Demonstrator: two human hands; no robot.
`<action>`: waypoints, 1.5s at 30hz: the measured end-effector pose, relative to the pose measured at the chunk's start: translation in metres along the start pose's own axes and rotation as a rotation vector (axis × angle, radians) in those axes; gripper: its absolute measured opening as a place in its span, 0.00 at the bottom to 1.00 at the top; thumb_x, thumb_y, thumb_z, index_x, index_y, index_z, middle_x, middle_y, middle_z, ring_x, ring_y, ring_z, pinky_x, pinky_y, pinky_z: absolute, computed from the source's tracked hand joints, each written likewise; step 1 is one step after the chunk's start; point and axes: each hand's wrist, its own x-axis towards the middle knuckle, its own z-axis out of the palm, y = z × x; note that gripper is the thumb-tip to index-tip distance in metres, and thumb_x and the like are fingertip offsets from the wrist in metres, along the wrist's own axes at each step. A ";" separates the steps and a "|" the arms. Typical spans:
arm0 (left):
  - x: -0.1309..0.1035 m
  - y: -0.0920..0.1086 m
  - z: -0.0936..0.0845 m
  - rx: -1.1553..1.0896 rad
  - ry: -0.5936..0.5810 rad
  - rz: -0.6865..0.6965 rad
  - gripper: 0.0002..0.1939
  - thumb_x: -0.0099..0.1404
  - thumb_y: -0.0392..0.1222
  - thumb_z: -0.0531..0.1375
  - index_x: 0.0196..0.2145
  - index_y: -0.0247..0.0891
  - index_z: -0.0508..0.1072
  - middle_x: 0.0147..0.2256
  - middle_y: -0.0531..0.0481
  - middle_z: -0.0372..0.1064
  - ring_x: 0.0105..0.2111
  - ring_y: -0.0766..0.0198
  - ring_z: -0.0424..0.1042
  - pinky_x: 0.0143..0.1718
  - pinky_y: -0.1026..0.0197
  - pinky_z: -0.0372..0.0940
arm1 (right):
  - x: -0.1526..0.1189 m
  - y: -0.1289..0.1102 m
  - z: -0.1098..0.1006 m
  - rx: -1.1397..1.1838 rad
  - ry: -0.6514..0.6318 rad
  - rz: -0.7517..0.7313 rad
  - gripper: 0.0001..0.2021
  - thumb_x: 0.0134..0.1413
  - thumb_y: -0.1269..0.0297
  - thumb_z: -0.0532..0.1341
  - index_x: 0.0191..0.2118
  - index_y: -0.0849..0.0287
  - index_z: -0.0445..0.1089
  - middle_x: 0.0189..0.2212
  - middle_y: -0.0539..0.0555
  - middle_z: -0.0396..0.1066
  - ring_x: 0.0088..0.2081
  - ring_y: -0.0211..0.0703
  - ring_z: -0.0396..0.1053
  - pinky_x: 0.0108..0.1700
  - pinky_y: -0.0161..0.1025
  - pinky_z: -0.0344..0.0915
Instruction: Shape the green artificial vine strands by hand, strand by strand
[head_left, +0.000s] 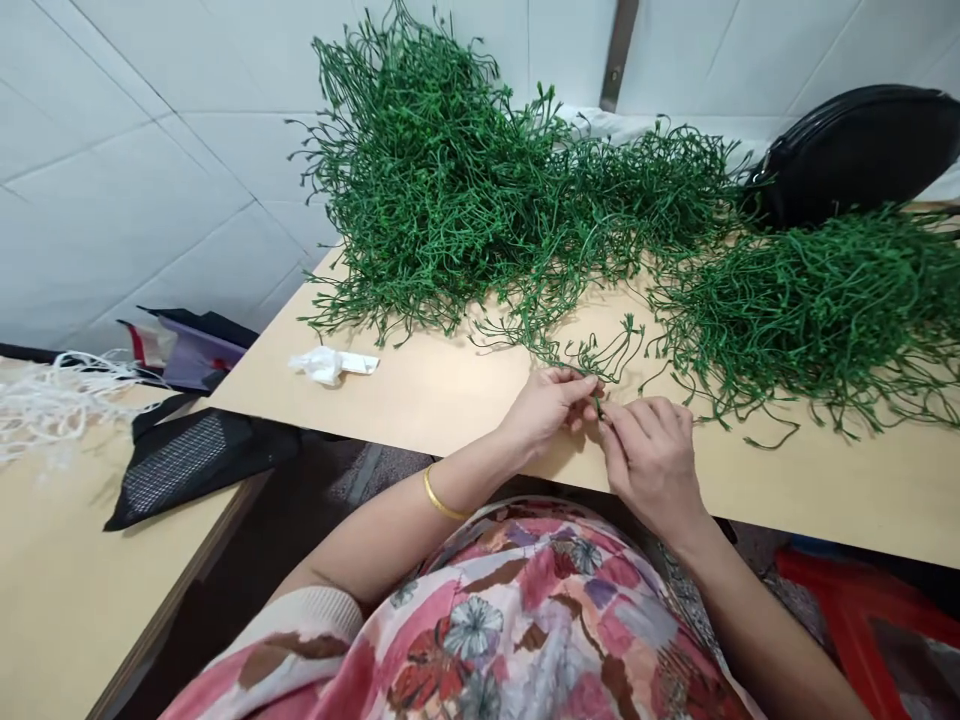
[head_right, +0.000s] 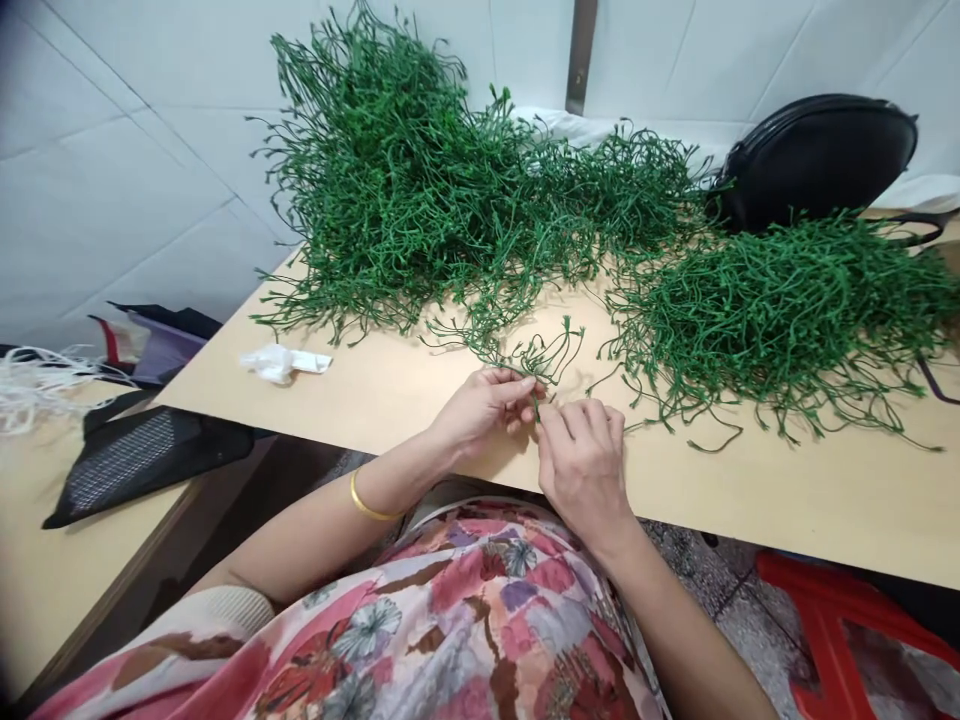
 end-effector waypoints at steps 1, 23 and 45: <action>0.004 0.004 -0.001 0.024 0.000 0.009 0.07 0.59 0.33 0.55 0.24 0.29 0.68 0.14 0.54 0.60 0.13 0.77 0.58 0.13 0.73 0.48 | 0.002 0.001 -0.002 0.038 0.026 0.000 0.09 0.54 0.69 0.55 0.41 0.60 0.67 0.29 0.55 0.67 0.35 0.46 0.61 0.38 0.43 0.55; 0.057 0.049 0.000 0.109 -0.058 0.112 0.12 0.50 0.38 0.64 0.21 0.34 0.62 0.13 0.60 0.52 0.11 0.80 0.45 0.14 0.69 0.35 | 0.079 0.061 -0.003 0.272 0.062 0.005 0.07 0.54 0.69 0.54 0.36 0.60 0.69 0.30 0.55 0.69 0.34 0.43 0.66 0.37 0.41 0.62; 0.081 0.037 -0.008 -0.121 -0.058 0.049 0.10 0.51 0.34 0.63 0.23 0.34 0.62 0.19 0.54 0.65 0.13 0.78 0.54 0.15 0.72 0.44 | 0.088 0.079 0.019 0.345 0.170 0.016 0.08 0.53 0.70 0.55 0.36 0.58 0.71 0.35 0.55 0.72 0.41 0.45 0.66 0.43 0.45 0.63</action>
